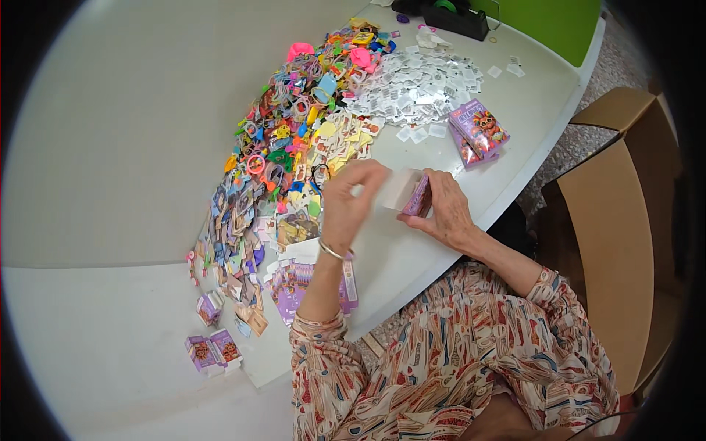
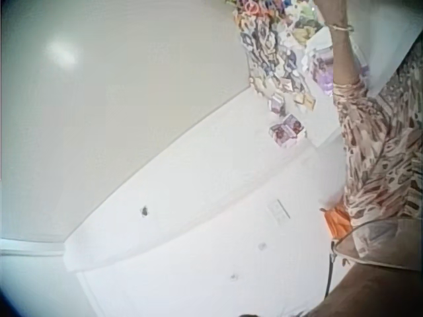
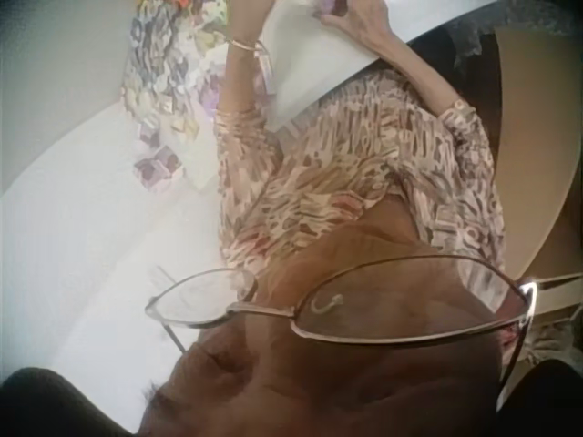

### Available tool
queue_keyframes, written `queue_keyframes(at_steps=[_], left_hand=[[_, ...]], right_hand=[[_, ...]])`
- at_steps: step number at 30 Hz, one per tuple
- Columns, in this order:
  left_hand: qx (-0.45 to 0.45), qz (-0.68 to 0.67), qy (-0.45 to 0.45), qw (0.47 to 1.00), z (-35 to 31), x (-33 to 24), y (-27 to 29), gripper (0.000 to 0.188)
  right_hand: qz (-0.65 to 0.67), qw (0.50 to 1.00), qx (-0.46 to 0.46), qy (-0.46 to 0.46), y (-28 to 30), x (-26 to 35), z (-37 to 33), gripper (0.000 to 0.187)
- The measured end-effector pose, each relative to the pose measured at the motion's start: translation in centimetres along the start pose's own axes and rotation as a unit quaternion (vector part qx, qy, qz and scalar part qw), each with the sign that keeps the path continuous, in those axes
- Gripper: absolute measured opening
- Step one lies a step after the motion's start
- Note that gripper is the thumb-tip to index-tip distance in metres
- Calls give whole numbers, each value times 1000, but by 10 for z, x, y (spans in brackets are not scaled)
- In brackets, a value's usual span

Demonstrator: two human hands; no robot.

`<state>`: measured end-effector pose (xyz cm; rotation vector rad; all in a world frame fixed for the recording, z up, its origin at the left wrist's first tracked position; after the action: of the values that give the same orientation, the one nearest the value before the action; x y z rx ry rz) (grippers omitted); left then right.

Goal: Organizing small boxes into a large carton and preparing individual small boxes at a packing station.

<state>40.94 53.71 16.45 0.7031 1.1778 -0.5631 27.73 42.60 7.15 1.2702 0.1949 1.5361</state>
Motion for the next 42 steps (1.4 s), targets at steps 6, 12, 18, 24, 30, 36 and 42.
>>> queue_keyframes(at_steps=[6,12,18,24,30,36,42], left_hand=[[-93,329,14,940,58,65,100,22],[-19,482,-45,875,76,110,107,19],[-96,434,-74,893,61,99,133,14],[-167,241,-89,952,40,15,49,11],[-75,203,-158,963,-22,-29,-19,19],[7,327,-214,920,-37,-24,-38,23],[-148,212,6,966,2,32,47,18]], right_hand=[[-9,1000,-21,21,-7,0,0,86],[-18,999,-22,15,-5,-2,-1,87],[-6,999,-32,32,-6,6,0,87],[-26,999,-24,8,0,-9,-2,84],[-17,999,-28,13,-2,3,-2,83],[-8,999,-41,16,-4,4,-3,83],[-30,999,-37,5,-5,-9,-5,84]])
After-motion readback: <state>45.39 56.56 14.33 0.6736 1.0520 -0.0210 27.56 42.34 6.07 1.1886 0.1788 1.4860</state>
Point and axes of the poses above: each hand's wrist, its own z-axis towards the middle knuckle, its own y-axis out of the back of the hand, x = y × z, the point moved 2 cm from there along z, towards the middle knuckle, and after that the axes turned 12 degrees about -z, right-handed, at the moved point
